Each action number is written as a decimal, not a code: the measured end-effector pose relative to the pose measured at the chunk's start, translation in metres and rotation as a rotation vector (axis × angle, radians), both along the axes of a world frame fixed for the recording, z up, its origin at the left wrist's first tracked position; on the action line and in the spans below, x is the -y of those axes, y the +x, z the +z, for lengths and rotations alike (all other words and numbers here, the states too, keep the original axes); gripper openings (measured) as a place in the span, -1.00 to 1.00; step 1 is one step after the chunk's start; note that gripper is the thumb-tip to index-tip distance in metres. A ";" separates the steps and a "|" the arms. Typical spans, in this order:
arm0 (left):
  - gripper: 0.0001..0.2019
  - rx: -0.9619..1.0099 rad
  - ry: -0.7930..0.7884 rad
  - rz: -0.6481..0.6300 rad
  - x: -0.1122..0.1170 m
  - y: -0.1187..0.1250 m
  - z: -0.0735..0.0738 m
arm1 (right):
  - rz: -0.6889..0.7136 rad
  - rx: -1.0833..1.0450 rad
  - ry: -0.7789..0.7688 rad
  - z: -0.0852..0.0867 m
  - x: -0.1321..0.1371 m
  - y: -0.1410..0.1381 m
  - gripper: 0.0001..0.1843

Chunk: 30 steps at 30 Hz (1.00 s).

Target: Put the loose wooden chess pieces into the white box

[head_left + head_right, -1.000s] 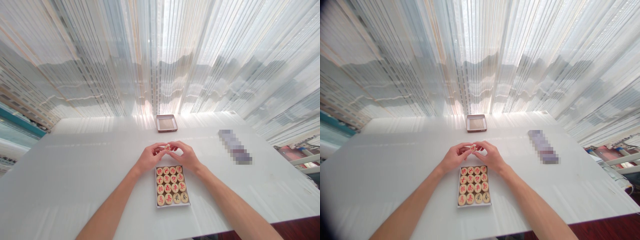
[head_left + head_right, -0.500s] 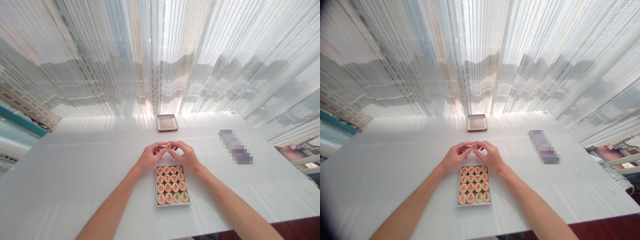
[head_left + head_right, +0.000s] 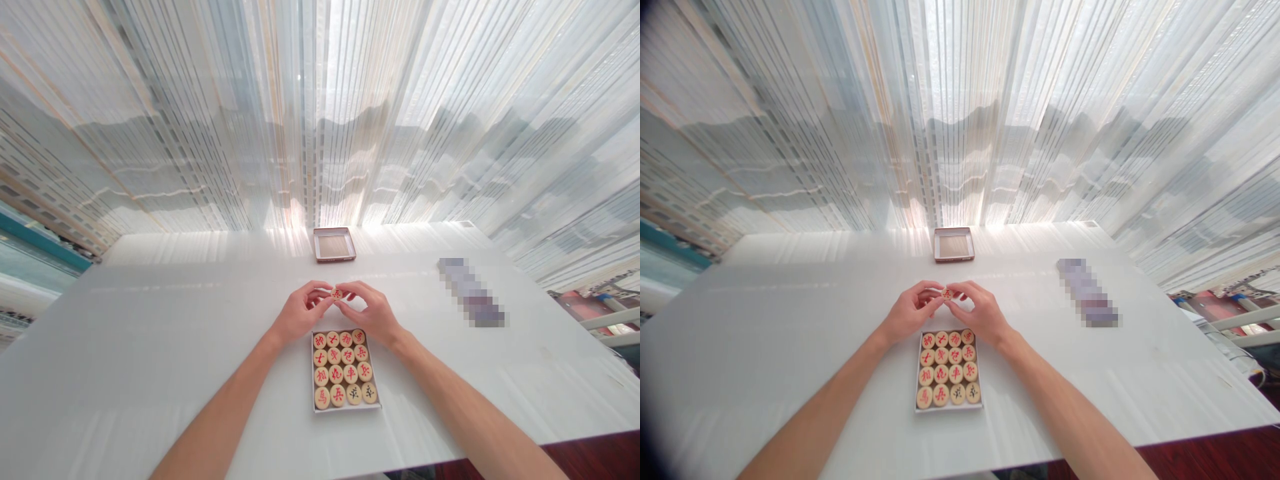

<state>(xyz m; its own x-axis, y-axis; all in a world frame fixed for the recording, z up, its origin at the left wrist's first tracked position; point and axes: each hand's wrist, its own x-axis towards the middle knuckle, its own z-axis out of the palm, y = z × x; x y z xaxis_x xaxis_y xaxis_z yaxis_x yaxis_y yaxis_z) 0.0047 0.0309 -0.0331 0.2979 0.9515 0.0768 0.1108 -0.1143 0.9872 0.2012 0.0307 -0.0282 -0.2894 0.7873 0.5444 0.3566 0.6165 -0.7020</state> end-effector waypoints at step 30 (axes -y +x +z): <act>-0.66 -0.058 0.022 0.032 -0.002 -0.001 -0.005 | 0.064 -0.111 -0.202 0.002 0.002 -0.001 -0.87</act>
<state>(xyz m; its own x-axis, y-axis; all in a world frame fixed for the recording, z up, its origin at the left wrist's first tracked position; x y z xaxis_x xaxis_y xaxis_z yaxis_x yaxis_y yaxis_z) 0.0036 0.0333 -0.0385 0.2720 0.9589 0.0810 0.1719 -0.1312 0.9763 0.1998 0.0282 -0.0259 -0.2892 0.8654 0.4092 0.2350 0.4785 -0.8460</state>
